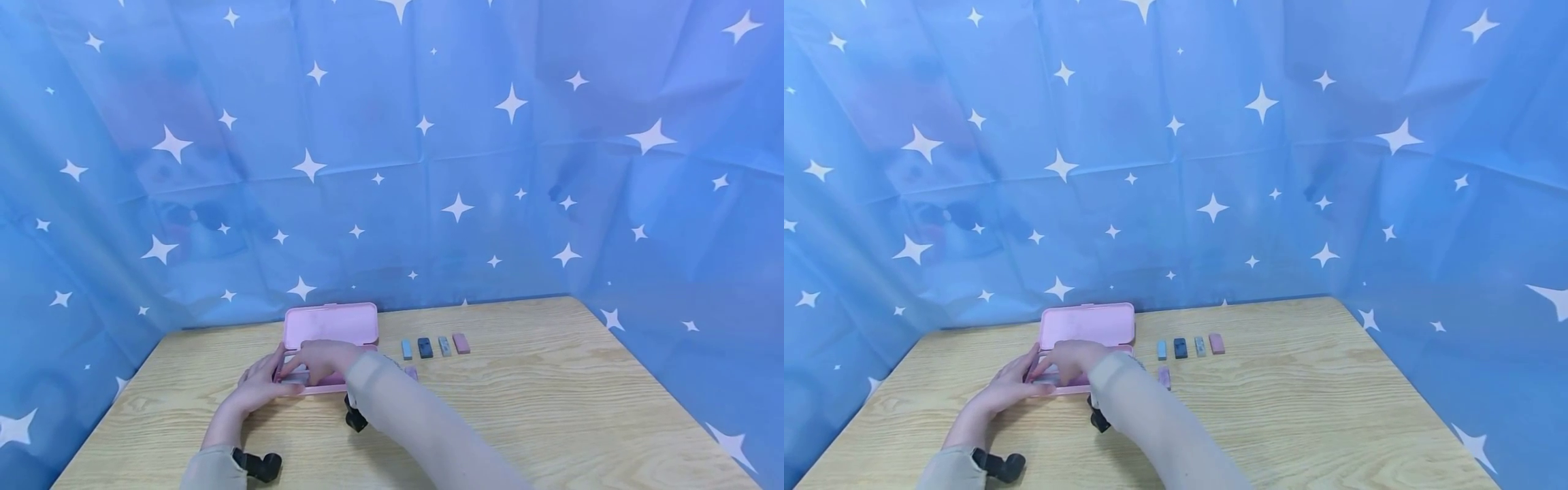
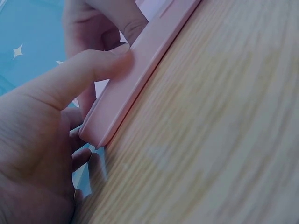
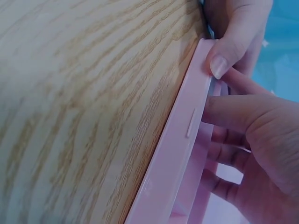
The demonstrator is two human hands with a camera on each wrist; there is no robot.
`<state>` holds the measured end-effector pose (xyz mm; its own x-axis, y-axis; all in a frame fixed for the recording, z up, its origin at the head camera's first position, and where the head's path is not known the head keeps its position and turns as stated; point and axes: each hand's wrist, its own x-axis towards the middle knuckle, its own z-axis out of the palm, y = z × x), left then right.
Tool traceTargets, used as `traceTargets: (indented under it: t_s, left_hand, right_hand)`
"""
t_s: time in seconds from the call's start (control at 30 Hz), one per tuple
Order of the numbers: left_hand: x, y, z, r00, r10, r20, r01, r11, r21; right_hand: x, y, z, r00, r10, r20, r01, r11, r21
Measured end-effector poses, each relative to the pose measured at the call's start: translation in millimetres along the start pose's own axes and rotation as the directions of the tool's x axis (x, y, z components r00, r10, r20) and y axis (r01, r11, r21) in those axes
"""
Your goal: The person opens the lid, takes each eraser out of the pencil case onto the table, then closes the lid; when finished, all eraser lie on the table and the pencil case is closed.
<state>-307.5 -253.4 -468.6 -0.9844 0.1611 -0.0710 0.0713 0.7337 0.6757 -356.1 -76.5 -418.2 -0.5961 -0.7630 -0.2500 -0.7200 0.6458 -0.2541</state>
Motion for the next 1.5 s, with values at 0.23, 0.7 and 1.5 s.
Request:
traceTargets:
  t_s: [0.23,0.7,1.5]
  left_hand:
    - [-0.4,0.8,0.5,1.000,0.009,-0.002,-0.009,1.000,-0.008]
    - [-1.4,4.1,0.0,1.000,-0.003,0.003,0.003,1.000,0.001]
    - [-3.8,1.9,1.5,1.000,-0.018,0.003,0.018,1.000,-0.016]
  right_hand:
    - [-3.6,-4.1,1.1,0.998,0.062,0.001,-0.062,0.998,0.031]
    - [-10.0,6.9,-3.0,1.000,-0.013,0.007,0.013,1.000,-0.008]
    - [-59.3,42.7,-40.0,0.994,-0.076,-0.082,0.084,0.991,0.100]
